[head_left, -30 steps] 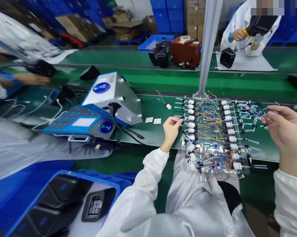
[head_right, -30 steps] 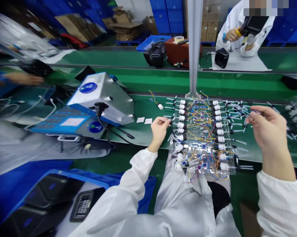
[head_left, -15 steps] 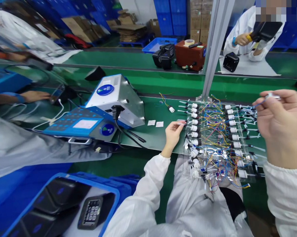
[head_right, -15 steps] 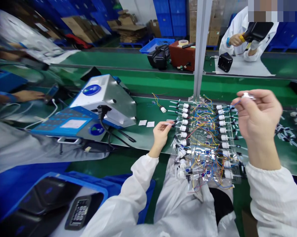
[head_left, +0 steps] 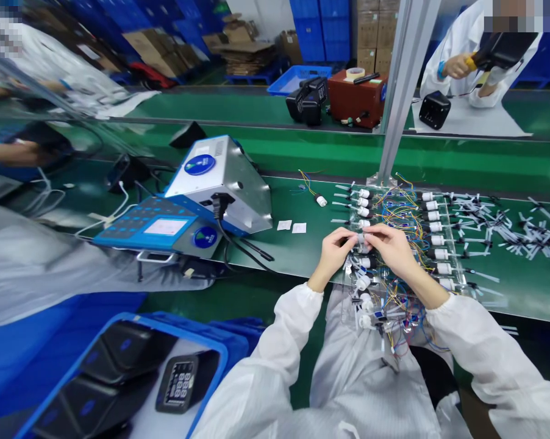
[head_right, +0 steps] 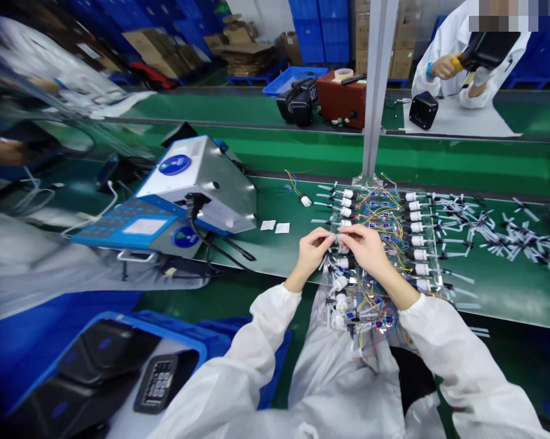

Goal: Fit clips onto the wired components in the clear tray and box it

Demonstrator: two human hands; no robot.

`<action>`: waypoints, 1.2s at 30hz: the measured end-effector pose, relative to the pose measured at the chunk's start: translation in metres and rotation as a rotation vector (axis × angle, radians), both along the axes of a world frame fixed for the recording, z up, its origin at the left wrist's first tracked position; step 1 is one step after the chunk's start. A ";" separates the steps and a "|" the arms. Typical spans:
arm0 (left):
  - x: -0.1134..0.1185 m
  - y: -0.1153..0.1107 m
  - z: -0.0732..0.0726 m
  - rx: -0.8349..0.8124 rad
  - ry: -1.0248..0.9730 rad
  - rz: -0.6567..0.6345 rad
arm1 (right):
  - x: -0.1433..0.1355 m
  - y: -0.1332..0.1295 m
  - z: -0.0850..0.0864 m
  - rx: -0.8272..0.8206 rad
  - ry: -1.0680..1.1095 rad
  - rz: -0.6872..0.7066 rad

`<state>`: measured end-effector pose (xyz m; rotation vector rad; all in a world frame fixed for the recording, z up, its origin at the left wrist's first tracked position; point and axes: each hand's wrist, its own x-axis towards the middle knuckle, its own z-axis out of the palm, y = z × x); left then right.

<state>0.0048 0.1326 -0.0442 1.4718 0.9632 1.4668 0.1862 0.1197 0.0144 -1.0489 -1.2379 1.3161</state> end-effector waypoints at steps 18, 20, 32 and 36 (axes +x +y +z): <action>0.004 -0.006 0.005 -0.094 -0.021 -0.034 | -0.006 -0.004 -0.004 -0.052 0.043 0.013; 0.007 -0.007 0.004 -0.125 -0.049 -0.028 | -0.006 -0.005 -0.004 -0.042 0.045 0.002; 0.009 -0.007 -0.002 -0.172 -0.110 -0.032 | -0.006 -0.008 -0.010 -0.005 0.056 0.004; 0.010 -0.008 0.001 -0.179 -0.107 -0.033 | -0.006 -0.007 -0.012 -0.019 0.102 -0.004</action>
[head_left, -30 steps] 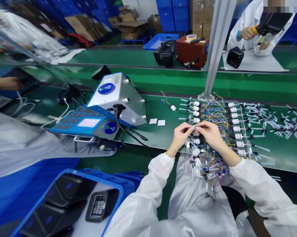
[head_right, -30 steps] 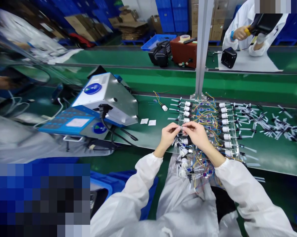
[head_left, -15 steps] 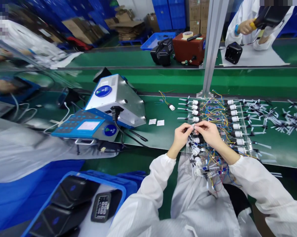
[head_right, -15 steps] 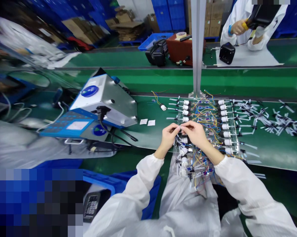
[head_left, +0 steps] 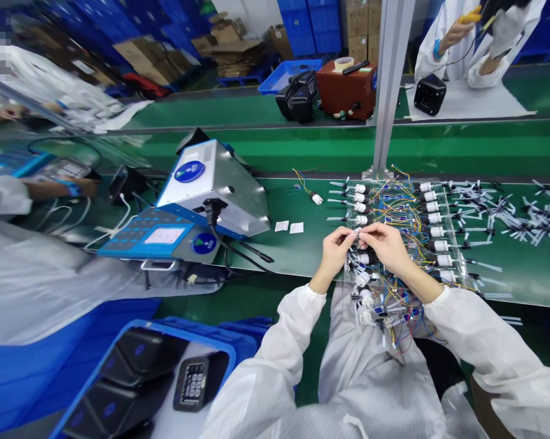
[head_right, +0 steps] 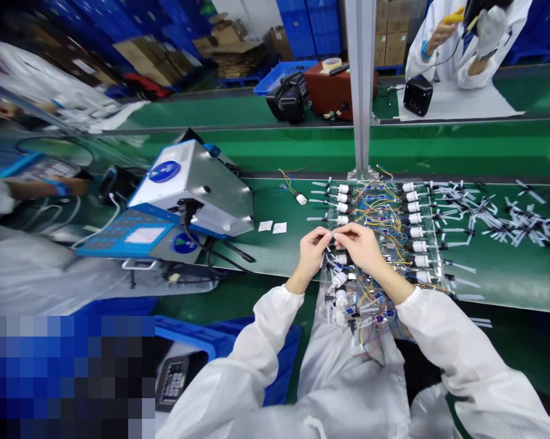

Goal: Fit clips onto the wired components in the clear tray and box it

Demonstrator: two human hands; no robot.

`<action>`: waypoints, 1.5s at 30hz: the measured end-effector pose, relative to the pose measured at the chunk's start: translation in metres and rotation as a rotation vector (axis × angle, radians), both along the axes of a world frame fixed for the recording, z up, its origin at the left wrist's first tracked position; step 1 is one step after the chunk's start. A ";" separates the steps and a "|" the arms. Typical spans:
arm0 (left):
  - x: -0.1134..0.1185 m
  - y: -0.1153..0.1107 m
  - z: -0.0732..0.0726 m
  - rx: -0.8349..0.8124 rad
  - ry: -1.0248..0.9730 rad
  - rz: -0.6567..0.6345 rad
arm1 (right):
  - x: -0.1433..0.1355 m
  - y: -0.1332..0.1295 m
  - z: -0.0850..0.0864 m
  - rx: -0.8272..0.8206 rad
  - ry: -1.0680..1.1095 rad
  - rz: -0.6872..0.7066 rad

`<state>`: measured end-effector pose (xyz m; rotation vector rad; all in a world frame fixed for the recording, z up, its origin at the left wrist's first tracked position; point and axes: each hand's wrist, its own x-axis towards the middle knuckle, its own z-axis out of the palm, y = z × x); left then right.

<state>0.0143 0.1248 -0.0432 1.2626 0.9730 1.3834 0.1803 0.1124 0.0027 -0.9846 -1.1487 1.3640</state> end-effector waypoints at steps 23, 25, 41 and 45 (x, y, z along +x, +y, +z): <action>0.001 -0.006 0.000 0.086 0.167 0.066 | 0.004 0.001 -0.009 0.192 -0.289 -0.041; 0.001 -0.006 0.000 0.101 0.196 0.066 | 0.004 0.000 -0.008 0.223 -0.358 -0.065; -0.004 -0.006 0.006 0.265 0.297 0.073 | 0.009 0.001 -0.007 0.071 -0.142 0.039; -0.003 -0.006 0.007 0.284 0.320 0.098 | 0.009 0.001 -0.011 0.081 -0.172 0.024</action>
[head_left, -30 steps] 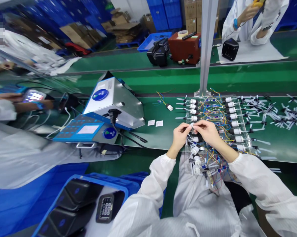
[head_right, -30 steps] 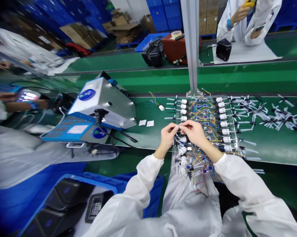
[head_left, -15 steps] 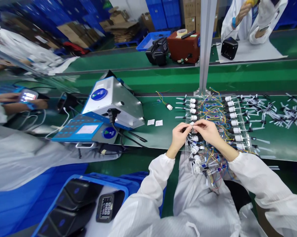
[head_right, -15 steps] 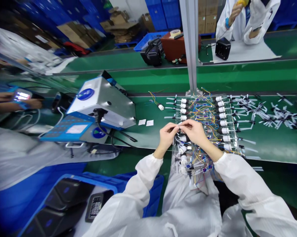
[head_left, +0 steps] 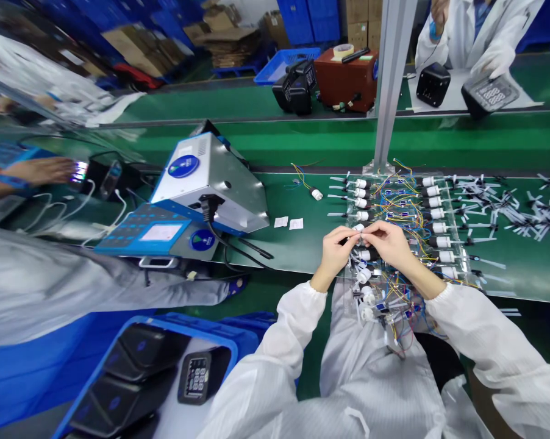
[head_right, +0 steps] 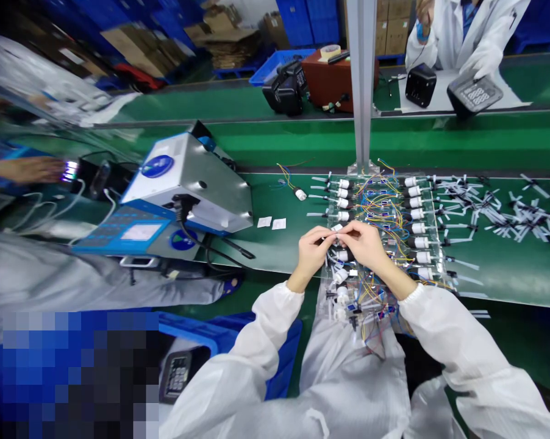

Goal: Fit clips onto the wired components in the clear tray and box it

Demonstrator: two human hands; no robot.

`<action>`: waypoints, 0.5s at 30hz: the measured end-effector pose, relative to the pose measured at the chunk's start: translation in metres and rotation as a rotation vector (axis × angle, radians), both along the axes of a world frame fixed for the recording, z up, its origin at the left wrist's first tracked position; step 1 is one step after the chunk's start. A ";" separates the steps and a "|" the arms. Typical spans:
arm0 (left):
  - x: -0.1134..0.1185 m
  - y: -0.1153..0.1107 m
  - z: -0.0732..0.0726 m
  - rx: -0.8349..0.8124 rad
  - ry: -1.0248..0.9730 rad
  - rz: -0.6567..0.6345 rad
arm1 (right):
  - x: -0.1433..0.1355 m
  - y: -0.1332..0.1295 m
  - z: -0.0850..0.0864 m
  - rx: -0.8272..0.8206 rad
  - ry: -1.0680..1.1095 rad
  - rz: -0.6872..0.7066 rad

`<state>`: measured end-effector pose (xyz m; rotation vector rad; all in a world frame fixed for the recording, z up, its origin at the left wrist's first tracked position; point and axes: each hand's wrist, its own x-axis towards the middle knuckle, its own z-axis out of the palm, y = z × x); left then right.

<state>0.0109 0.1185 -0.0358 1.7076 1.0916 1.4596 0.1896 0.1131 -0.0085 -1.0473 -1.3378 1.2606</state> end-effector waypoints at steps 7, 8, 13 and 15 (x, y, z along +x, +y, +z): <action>-0.001 0.000 -0.003 -0.001 -0.052 -0.036 | 0.000 0.002 0.002 -0.020 0.035 0.026; -0.003 0.002 -0.004 -0.009 -0.084 -0.034 | 0.001 0.003 0.002 -0.040 0.053 0.029; -0.014 0.016 -0.011 -0.206 -0.556 0.265 | 0.015 0.008 0.009 0.019 -0.136 0.029; -0.015 0.025 -0.013 -0.396 -0.662 0.240 | 0.020 0.009 0.018 0.154 -0.366 0.075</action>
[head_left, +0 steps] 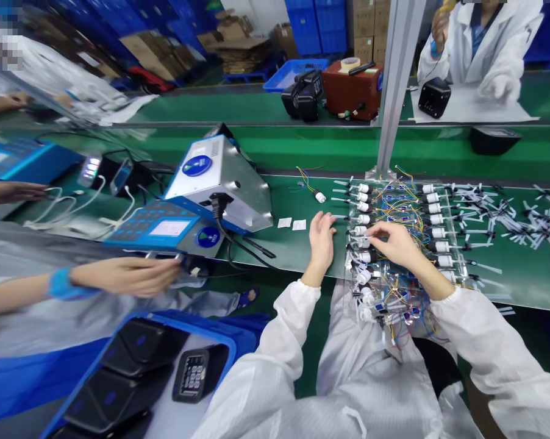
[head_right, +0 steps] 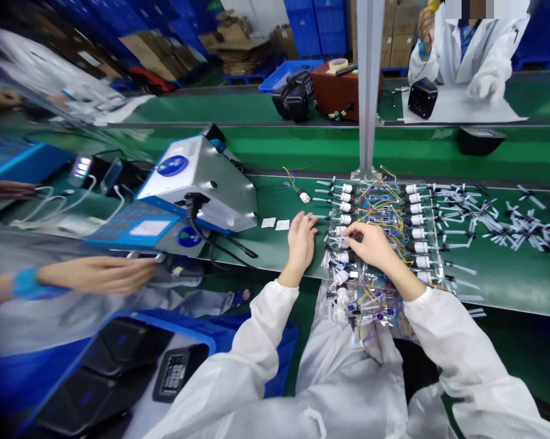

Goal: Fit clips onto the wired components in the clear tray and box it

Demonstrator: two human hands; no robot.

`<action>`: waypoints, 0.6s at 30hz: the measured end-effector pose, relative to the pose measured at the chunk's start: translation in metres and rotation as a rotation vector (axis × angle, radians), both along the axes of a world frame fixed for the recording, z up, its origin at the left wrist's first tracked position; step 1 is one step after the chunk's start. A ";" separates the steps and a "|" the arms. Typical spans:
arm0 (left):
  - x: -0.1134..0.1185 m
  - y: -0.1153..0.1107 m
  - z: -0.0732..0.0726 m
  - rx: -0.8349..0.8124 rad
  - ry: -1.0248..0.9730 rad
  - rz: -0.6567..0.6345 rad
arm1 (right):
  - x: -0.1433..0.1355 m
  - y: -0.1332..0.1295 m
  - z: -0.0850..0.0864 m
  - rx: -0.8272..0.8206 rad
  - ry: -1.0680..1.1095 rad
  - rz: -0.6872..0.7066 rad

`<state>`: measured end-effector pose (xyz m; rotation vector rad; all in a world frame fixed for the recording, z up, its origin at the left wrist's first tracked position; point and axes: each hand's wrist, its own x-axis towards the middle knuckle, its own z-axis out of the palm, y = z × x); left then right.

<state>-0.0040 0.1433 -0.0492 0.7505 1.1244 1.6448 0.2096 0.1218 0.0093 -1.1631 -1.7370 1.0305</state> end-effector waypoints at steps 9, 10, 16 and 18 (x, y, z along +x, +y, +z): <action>0.006 0.032 0.042 0.257 0.365 -0.169 | 0.036 -0.002 0.057 0.277 -0.035 -0.280; 0.005 0.033 0.060 0.325 0.311 -0.127 | 0.043 -0.002 0.064 0.269 -0.002 -0.318; 0.010 0.017 0.176 0.540 0.106 -0.071 | 0.044 0.010 0.077 0.223 -0.084 -0.142; 0.015 0.008 0.201 0.568 0.118 -0.055 | 0.032 0.019 0.066 0.275 -0.179 -0.032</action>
